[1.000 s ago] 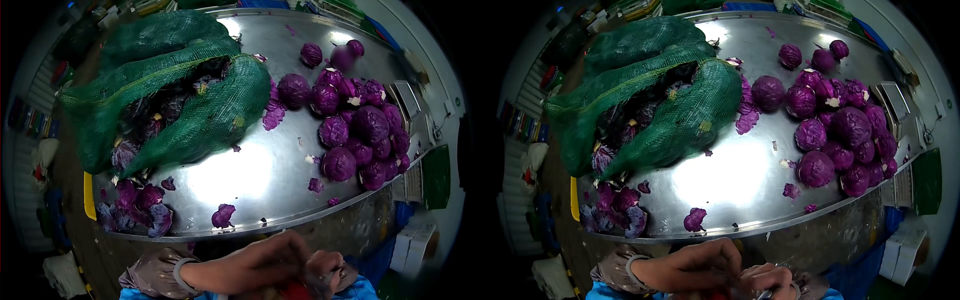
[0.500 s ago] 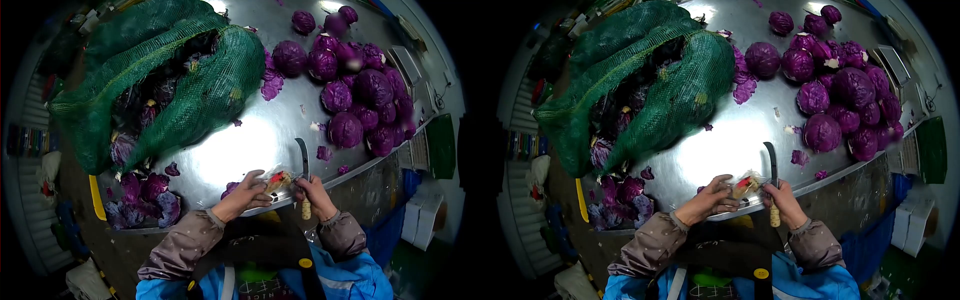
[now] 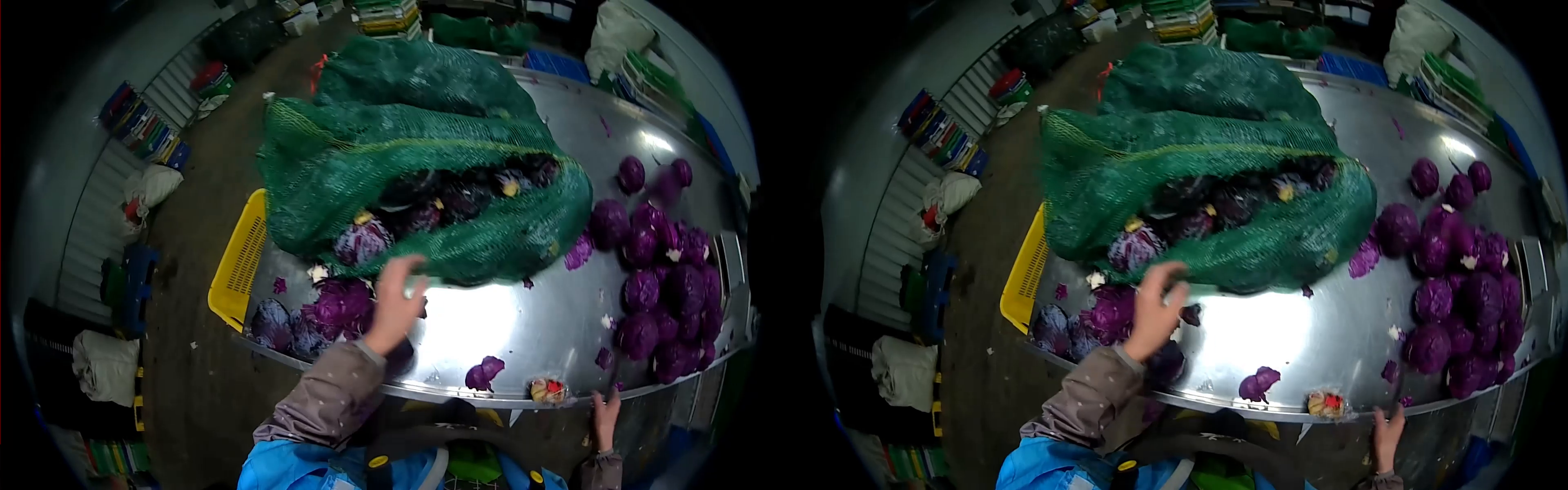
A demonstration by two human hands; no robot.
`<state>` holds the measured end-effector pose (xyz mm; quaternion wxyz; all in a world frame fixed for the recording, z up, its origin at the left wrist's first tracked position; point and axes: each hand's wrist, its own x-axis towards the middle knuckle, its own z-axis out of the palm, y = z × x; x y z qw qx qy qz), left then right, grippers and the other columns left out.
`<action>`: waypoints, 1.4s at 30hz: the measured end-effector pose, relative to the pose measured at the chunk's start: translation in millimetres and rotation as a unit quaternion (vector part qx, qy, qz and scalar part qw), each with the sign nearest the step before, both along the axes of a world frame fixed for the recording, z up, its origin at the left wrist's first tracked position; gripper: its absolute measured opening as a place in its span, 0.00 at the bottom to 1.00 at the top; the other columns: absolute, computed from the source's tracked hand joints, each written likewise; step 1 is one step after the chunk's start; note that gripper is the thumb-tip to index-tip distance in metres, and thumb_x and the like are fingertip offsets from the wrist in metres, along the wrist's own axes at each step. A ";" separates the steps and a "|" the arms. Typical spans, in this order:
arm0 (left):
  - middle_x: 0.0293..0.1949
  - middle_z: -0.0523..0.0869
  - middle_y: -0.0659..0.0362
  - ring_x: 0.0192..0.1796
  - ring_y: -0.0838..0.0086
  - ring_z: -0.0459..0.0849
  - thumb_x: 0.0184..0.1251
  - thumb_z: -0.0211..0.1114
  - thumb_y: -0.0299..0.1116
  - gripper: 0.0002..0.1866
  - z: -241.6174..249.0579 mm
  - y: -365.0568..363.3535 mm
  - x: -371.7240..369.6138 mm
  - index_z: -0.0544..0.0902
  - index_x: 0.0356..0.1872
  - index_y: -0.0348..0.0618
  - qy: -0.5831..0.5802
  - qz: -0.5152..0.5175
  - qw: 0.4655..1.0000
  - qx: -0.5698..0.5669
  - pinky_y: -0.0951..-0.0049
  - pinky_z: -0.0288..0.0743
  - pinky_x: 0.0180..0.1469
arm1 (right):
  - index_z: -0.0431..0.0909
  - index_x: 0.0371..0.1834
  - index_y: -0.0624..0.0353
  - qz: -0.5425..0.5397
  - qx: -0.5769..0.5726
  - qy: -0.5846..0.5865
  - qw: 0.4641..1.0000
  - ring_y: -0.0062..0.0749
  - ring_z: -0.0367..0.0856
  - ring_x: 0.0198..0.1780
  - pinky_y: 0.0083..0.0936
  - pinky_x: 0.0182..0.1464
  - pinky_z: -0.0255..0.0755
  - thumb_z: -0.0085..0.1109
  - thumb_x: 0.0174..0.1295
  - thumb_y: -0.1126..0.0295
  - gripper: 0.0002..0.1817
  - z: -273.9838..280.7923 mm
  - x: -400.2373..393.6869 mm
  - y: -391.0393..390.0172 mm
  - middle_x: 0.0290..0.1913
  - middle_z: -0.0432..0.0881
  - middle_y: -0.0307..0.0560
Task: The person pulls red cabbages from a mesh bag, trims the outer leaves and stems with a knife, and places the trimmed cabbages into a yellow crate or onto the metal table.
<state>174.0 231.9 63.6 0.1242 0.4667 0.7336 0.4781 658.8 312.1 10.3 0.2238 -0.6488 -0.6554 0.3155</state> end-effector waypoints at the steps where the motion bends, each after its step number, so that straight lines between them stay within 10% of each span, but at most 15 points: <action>1: 0.49 0.75 0.48 0.52 0.56 0.74 0.60 0.61 0.29 0.21 1.5 -3.0 -27.2 0.71 0.55 0.35 0.087 0.065 0.994 0.006 0.63 0.67 0.55 | 0.68 0.57 0.74 -0.073 -0.035 0.055 0.995 0.38 0.75 0.49 0.30 0.55 0.66 0.61 0.56 0.67 0.28 4.7 -0.8 2.3 0.47 0.78 0.56; 4: 0.53 0.70 0.40 0.56 0.48 0.67 0.61 0.62 0.33 0.26 -33.3 -12.7 -93.5 0.67 0.56 0.28 0.112 0.216 0.967 -0.072 0.57 0.60 0.60 | 0.72 0.51 0.70 -0.035 -0.076 0.138 0.987 0.32 0.72 0.50 0.28 0.55 0.65 0.58 0.59 0.70 0.19 52.8 -52.3 10.5 0.46 0.77 0.49; 6: 0.52 0.70 0.38 0.56 0.46 0.68 0.61 0.63 0.36 0.28 -54.4 -15.8 -116.3 0.65 0.55 0.26 0.156 0.216 0.961 -0.074 0.56 0.62 0.60 | 0.75 0.48 0.66 -0.010 -0.023 0.127 0.992 0.26 0.76 0.38 0.23 0.42 0.70 0.57 0.59 0.72 0.14 5.7 -68.3 17.4 0.39 0.78 0.44; 10: 0.53 0.71 0.35 0.56 0.44 0.70 0.62 0.63 0.42 0.31 -49.9 -15.0 -135.7 0.64 0.54 0.25 -0.028 0.207 0.975 -0.071 0.58 0.64 0.59 | 0.77 0.42 0.66 0.194 -0.178 0.207 0.942 0.16 0.70 0.19 0.17 0.18 0.62 0.58 0.58 0.73 0.11 87.9 -245.0 1.7 0.29 0.79 0.39; 14: 0.62 0.68 0.38 0.63 0.57 0.69 0.58 0.64 0.58 0.46 -66.9 -30.1 -153.9 0.61 0.61 0.23 -0.232 0.166 0.942 -0.175 0.66 0.61 0.64 | 0.76 0.39 0.67 0.371 -0.071 0.277 0.883 0.19 0.74 0.18 0.23 0.21 0.67 0.60 0.57 0.69 0.12 68.1 -386.8 12.1 0.28 0.81 0.43; 20: 0.63 0.69 0.48 0.64 0.65 0.68 0.58 0.67 0.51 0.43 -53.3 -26.6 -171.9 0.60 0.65 0.28 -0.387 0.023 0.908 -0.160 0.70 0.58 0.65 | 0.66 0.51 0.67 0.325 -0.348 0.257 0.841 0.25 0.77 0.16 0.20 0.12 0.65 0.61 0.59 0.63 0.24 17.3 -499.9 34.9 0.27 0.79 0.44; 22: 0.54 0.78 0.50 0.54 0.67 0.76 0.54 0.71 0.47 0.37 -55.4 -26.6 -167.2 0.71 0.58 0.31 -0.417 0.034 0.903 -0.093 0.70 0.66 0.59 | 0.65 0.51 0.62 0.331 -0.318 0.252 0.852 0.22 0.74 0.15 0.16 0.12 0.62 0.59 0.61 0.65 0.20 8.6 -500.9 27.6 0.29 0.76 0.41; 28: 0.61 0.62 0.41 0.66 0.53 0.61 0.38 0.79 0.53 0.59 -51.0 -44.0 -131.9 0.53 0.65 0.30 -0.227 0.050 0.973 -0.003 0.61 0.57 0.67 | 0.64 0.55 0.61 0.261 -0.285 0.341 0.857 0.18 0.67 0.13 0.17 0.13 0.61 0.64 0.55 0.74 0.25 37.9 -461.5 -5.9 0.24 0.75 0.37; 32: 0.62 0.58 0.38 0.66 0.51 0.59 0.33 0.81 0.54 0.63 14.7 -62.2 -78.3 0.50 0.65 0.28 -0.098 0.016 0.995 -0.024 0.58 0.54 0.68 | 0.55 0.67 0.64 0.242 -0.208 0.269 0.909 0.28 0.78 0.42 0.23 0.41 0.74 0.66 0.47 0.77 0.42 86.0 -394.9 -25.1 0.55 0.72 0.51; 34: 0.56 0.59 0.42 0.62 0.50 0.61 0.34 0.81 0.50 0.61 24.5 -62.5 -48.2 0.49 0.64 0.30 -0.170 -0.050 0.984 0.038 0.55 0.60 0.64 | 0.56 0.66 0.68 0.250 -0.097 0.309 0.912 0.33 0.70 0.59 0.28 0.57 0.69 0.66 0.40 0.78 0.44 105.9 -364.2 -35.6 0.57 0.71 0.52; 42: 0.63 0.59 0.45 0.67 0.62 0.59 0.49 0.76 0.47 0.55 -61.5 -90.1 69.8 0.48 0.66 0.29 -0.614 -0.098 0.781 -0.052 0.64 0.55 0.69 | 0.67 0.55 0.73 0.253 -0.262 -0.031 0.931 0.32 0.78 0.49 0.28 0.54 0.71 0.70 0.48 0.71 0.32 84.3 -255.9 -47.1 0.47 0.80 0.53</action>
